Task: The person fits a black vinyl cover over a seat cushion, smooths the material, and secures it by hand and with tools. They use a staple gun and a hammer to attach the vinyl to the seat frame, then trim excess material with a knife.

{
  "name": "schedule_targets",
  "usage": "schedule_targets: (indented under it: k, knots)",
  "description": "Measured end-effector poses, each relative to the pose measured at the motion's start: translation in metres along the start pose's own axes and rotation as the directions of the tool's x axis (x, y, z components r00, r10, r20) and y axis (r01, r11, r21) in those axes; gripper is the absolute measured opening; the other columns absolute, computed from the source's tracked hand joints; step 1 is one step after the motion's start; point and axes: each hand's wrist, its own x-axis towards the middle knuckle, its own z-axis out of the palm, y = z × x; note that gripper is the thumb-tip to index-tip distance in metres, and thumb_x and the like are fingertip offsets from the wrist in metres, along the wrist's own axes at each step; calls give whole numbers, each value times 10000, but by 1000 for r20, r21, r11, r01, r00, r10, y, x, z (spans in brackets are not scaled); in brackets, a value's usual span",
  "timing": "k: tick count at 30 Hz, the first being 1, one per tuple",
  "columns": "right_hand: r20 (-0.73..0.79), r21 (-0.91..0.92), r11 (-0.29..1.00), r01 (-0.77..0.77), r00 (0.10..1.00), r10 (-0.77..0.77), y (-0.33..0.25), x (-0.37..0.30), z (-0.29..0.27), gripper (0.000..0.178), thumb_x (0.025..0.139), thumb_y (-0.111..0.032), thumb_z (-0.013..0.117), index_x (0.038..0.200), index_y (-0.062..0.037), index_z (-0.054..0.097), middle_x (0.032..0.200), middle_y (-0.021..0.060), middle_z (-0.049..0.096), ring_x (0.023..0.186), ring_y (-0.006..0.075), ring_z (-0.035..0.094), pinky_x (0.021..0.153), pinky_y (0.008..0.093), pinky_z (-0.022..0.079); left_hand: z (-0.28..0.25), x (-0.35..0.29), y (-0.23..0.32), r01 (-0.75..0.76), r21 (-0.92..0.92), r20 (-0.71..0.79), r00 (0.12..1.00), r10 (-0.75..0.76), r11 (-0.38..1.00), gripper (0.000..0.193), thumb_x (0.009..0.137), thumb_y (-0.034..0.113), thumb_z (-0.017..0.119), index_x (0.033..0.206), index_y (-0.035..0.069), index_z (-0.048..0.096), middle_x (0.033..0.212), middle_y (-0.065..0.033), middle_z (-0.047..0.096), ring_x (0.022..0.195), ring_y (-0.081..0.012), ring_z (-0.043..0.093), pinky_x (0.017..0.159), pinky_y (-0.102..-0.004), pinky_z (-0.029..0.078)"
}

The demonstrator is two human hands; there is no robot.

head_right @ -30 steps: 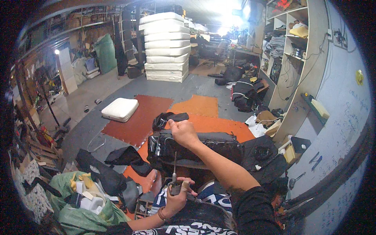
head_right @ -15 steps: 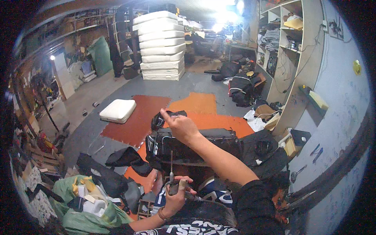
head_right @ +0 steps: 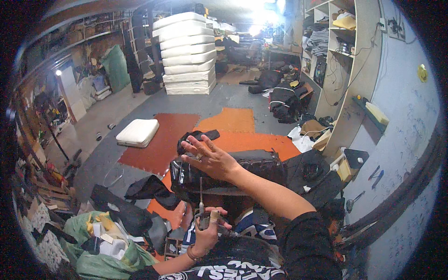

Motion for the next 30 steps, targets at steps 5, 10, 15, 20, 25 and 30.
schedule_targets:
  k: [5, 10, 15, 20, 25, 30]
  knots:
    - [43, 44, 996, 81, 996, -83, -1, -1, -8, 410, 967, -316, 554, 1336, -178, 665, 1504, 140, 558, 1454, 343, 449, 1232, 555, 309, 1, 0, 3, 17, 8, -12, 1000, -17, 1000, 238, 1098, 228, 584, 1168, 2, 602, 1110, -109, 710, 739, -180, 746, 673, -304, 585]
    - [76, 101, 985, 137, 987, -145, -9, -8, -2, 348, 939, -276, 571, 1218, -125, 714, 1247, 118, 697, 1294, 311, 569, 1174, 543, 371, 2, 1, 3, 16, 3, 22, 1000, -16, 1000, 235, 1102, 225, 575, 1165, 1, 605, 1109, -105, 711, 758, -180, 752, 674, -299, 580]
    - [69, 2, 980, 200, 977, -200, -11, -3, -13, 395, 958, -300, 553, 1300, -159, 689, 1478, 123, 570, 1433, 316, 437, 1236, 527, 291, -1, 2, 2, 20, 58, 31, 999, -21, 998, 240, 1104, 227, 571, 1158, -3, 617, 1098, -103, 718, 764, -182, 752, 682, -294, 578]
    - [13, 8, 976, 217, 976, -217, -11, -8, -3, 466, 971, -311, 538, 1411, -184, 619, 1691, 101, 336, 1594, 333, 198, 1297, 535, 182, 2, 2, 6, 16, 42, 4, 1000, -16, 999, 243, 1102, 228, 574, 1168, -1, 622, 1102, -111, 723, 768, -188, 755, 688, -292, 578]
    - [82, 46, 986, 162, 983, -165, -9, -18, -4, 576, 973, -300, 531, 1532, -168, 503, 1735, 98, 246, 1620, 332, 139, 1321, 519, 122, 1, 2, 5, 6, 40, 1, 1000, -6, 999, 243, 1102, 227, 575, 1175, -1, 619, 1113, -108, 721, 765, -182, 754, 695, -294, 581]
    - [121, 28, 978, 209, 970, -211, -9, -32, -14, 583, 978, -279, 523, 1538, -121, 492, 1728, 104, 261, 1617, 315, 167, 1322, 481, 152, 0, 2, 1, 18, 16, 1, 1000, -18, 1000, 246, 1099, 225, 582, 1187, -2, 615, 1119, -110, 724, 763, -175, 752, 701, -291, 581]
